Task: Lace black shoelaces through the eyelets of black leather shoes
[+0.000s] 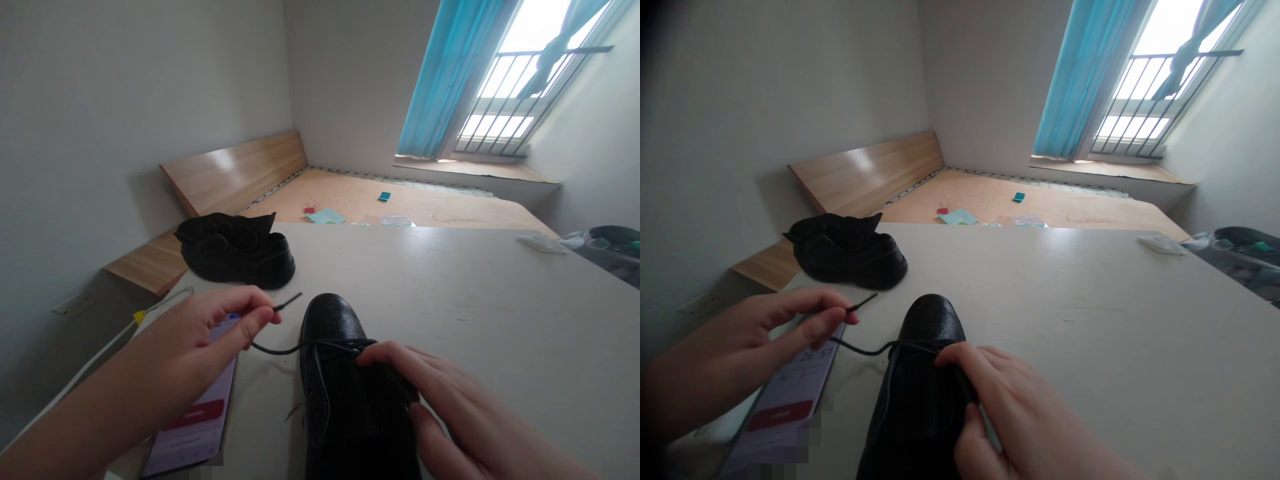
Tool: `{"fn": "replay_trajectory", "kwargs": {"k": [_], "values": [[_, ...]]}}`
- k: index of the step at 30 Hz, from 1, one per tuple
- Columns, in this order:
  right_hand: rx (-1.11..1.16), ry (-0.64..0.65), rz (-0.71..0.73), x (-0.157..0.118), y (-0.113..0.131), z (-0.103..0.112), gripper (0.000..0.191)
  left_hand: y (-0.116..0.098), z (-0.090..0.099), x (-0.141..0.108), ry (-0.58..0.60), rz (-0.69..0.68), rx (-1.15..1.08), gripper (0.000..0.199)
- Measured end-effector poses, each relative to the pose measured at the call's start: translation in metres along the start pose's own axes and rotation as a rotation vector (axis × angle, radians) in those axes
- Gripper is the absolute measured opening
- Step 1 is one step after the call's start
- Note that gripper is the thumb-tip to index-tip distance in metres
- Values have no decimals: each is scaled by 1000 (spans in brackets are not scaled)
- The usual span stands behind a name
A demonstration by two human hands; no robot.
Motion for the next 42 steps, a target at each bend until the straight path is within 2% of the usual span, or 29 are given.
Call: {"fn": "replay_trajectory", "kwargs": {"k": [4, 12, 18, 21, 25, 31, 32, 36, 39, 42], "values": [[-44, -53, -49, -7, -3, 1, 49, -11, -7, -8, 116, -23, 10, 28], [-96, -95, -60, -11, -7, -1, 52, -19, -10, -3, 330, -86, 133, 30], [-155, -120, 11, -9, -4, -2, 48, -26, -21, 0, 348, -129, 104, 30], [-160, -126, 15, -5, -1, -4, 36, -27, -26, -3, 349, -152, 55, 28], [-175, -129, -17, -1, 2, -5, 21, -26, -27, -7, 350, -128, 45, 29], [-198, -123, -51, 2, 6, -4, 20, -26, -28, -6, 273, -69, 27, 19], [-208, -119, -66, 3, 7, -3, 21, -26, -28, -6, 260, -77, 11, 16], [-253, -5, -117, 10, 10, 1, 19, -21, -32, -11, 252, -251, -85, 30], [-354, 56, -94, 16, 12, 2, 20, -19, -34, -13, 286, -308, -124, 30], [-373, -112, 67, 21, 18, 5, 24, -23, -32, -12, 356, -315, -156, 27]]}}
Point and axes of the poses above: each hand's wrist, its own x-axis towards the middle knuckle, its own z-axis out of the back of the hand, y = z × x, the point moved 1 cm from there along x, towards the middle knuckle, and after that the axes turned 7 degrees about -z, right-handed, at the moved point
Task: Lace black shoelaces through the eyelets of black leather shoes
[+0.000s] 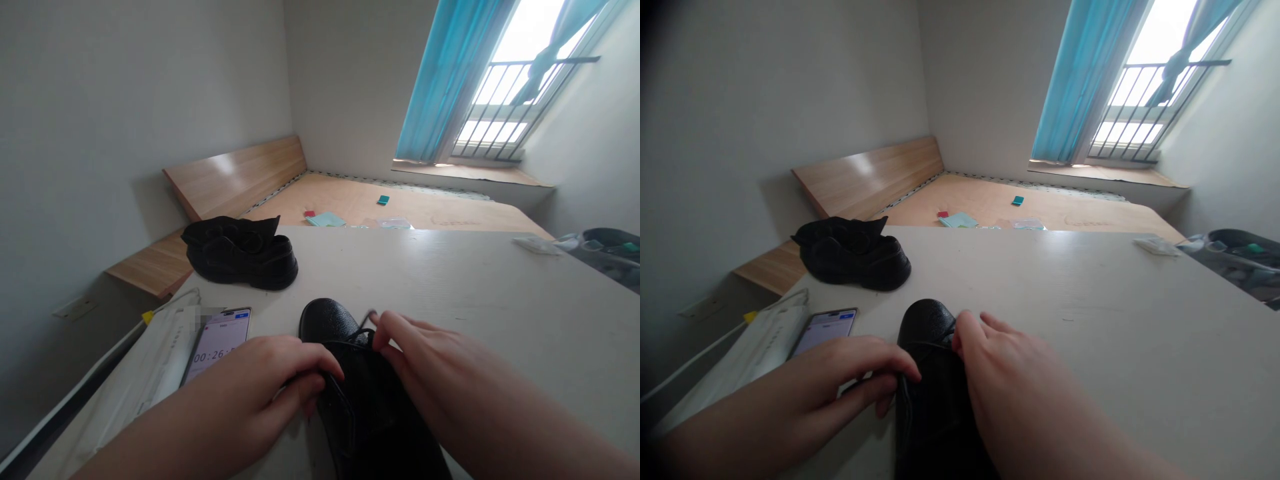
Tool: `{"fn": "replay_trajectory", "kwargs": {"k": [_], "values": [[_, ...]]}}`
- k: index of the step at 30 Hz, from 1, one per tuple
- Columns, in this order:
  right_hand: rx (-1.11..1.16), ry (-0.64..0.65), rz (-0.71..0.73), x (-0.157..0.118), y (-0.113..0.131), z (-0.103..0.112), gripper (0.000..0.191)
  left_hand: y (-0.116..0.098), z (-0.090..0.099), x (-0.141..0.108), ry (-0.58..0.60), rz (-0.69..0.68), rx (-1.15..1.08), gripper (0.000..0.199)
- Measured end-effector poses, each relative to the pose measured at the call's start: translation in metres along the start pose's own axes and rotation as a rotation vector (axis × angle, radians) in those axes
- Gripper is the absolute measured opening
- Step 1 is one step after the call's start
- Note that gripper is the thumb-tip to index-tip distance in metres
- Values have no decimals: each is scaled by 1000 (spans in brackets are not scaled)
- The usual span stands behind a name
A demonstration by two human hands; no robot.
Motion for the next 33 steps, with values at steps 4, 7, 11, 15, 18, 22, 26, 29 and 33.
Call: {"fn": "replay_trajectory", "kwargs": {"k": [4, 7, 11, 15, 18, 22, 26, 29, 33], "values": [[390, -103, -37, 11, 7, 19, 19, -5, 4, 4, 53, 12, -72, 21], [817, 45, -80, 18, 11, 36, 18, -3, 6, 2, 67, 15, -103, 19], [661, 82, -53, 22, 11, 42, 10, 3, 5, -1, 74, 17, -105, 17], [225, 362, 68, 21, 13, 20, 2, 4, 6, -1, 85, 45, -87, 18], [96, 368, 179, 23, 16, 4, 5, 2, 7, 1, 116, 63, -83, 18], [95, 346, 239, 27, 19, 2, 10, 1, 7, 1, 113, 55, -71, 18], [142, 399, 189, 28, 16, 6, 10, 1, 7, 2, 100, 30, -65, 17], [141, 370, 173, 28, 16, -1, 8, 2, 8, 3, 100, 38, -67, 16], [162, 309, 155, 26, 20, -11, 8, 0, 8, 0, 112, 50, -56, 17]]}}
Point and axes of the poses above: each hand's wrist, its own x-axis towards the middle knuckle, its own z-axis out of the back of the hand, y = z × x, the point moved 1 cm from there along x, towards the middle knuckle, and after that the axes turned 7 degrees about -z, right-handed, at the moved point
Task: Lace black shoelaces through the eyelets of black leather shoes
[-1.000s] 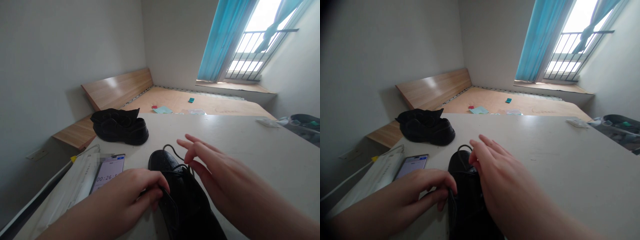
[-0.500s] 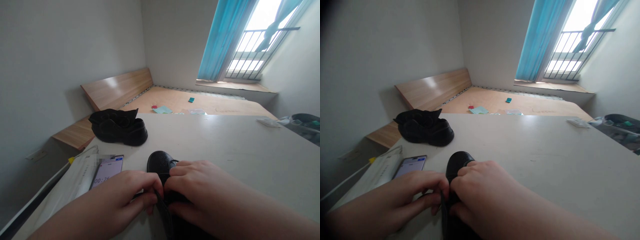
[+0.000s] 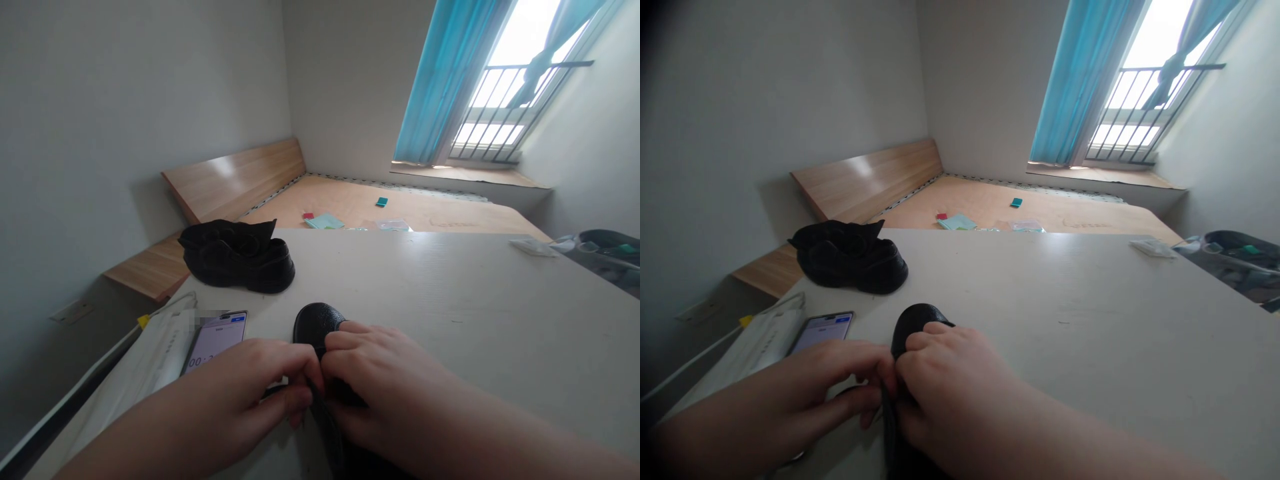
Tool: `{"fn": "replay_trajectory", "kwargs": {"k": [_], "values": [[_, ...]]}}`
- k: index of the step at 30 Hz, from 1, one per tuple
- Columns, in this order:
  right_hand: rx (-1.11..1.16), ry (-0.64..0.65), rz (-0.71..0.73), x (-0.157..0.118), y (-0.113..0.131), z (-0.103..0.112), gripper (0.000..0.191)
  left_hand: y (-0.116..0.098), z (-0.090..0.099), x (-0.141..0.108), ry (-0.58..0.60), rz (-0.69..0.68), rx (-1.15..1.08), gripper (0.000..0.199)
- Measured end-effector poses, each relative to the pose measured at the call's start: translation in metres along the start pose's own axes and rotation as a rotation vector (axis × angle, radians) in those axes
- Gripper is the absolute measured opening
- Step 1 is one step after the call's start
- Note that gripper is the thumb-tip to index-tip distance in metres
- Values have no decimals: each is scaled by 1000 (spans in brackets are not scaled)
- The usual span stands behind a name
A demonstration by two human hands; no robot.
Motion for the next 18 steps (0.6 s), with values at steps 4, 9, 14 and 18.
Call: {"fn": "replay_trajectory", "kwargs": {"k": [4, 9, 14, 18], "values": [[200, 63, -28, -2, -1, 17, 6, -6, 4, -4, -70, 8, 57, 9], [712, 1, -124, -8, -13, 56, 20, -8, 11, -5, -190, 20, 87, 10], [869, -327, -104, -21, -21, 76, 27, -1, 7, 2, -266, -74, 76, 29], [770, -606, -47, -33, -16, 80, 19, 0, -1, 12, -228, -87, 113, 29]]}}
Point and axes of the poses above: each hand's wrist, its own x-axis towards the middle knuckle, its own z-axis out of the back of the hand, y = z × x, the point moved 1 cm from there along x, towards the middle knuckle, and after that the axes turned 7 degrees about -z, right-handed, at the moved point
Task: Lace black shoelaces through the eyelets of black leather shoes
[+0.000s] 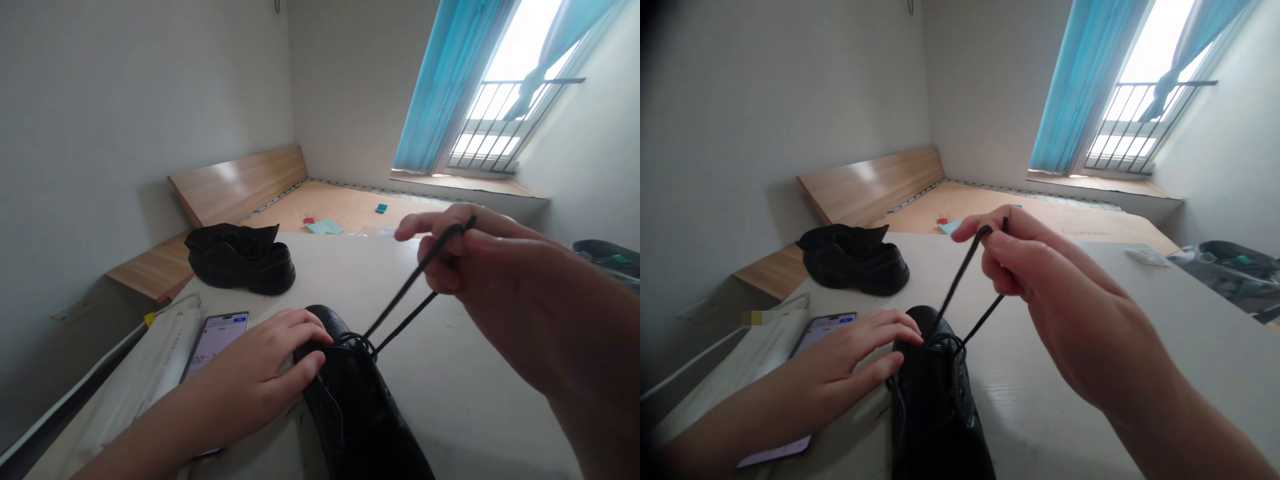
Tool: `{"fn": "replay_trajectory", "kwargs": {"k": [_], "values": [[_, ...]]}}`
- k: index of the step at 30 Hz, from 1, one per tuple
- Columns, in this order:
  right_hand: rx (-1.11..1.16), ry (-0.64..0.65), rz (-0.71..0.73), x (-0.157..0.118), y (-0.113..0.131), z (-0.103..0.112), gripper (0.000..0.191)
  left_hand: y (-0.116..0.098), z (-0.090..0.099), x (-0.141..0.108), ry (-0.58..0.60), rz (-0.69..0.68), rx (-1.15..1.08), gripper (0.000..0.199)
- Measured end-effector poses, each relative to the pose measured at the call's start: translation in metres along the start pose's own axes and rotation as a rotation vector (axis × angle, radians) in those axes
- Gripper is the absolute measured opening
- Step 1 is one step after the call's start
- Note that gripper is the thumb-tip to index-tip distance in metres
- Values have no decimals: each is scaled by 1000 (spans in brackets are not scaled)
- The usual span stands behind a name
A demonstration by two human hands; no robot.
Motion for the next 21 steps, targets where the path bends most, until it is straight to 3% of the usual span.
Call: {"fn": "replay_trajectory", "kwargs": {"k": [6, 12, 16, 19, 21], "values": [[86, 214, -134, -7, 13, -9, 26, -2, -12, 11, -78, -3, -44, 22], [79, 236, -24, -4, 2, -16, 20, -15, -17, 25, -84, 14, -39, 9], [-389, -14, 162, -6, -6, -17, 15, -28, -4, 22, -64, -68, 23, 12], [-892, -185, 424, -7, -7, -18, 9, -30, 8, 13, 63, 35, 6, 24], [-1126, -253, 579, -6, -9, -17, 7, -29, 12, 10, 152, 130, 28, 46]]}}
Point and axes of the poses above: each hand's wrist, its own x-axis towards the middle knuckle, its own z-axis out of the back of the hand, y = z × x, the point moved 1 cm from there along x, towards the middle knuckle, and after that the axes turned 7 degrees about -z, right-handed, at the moved point
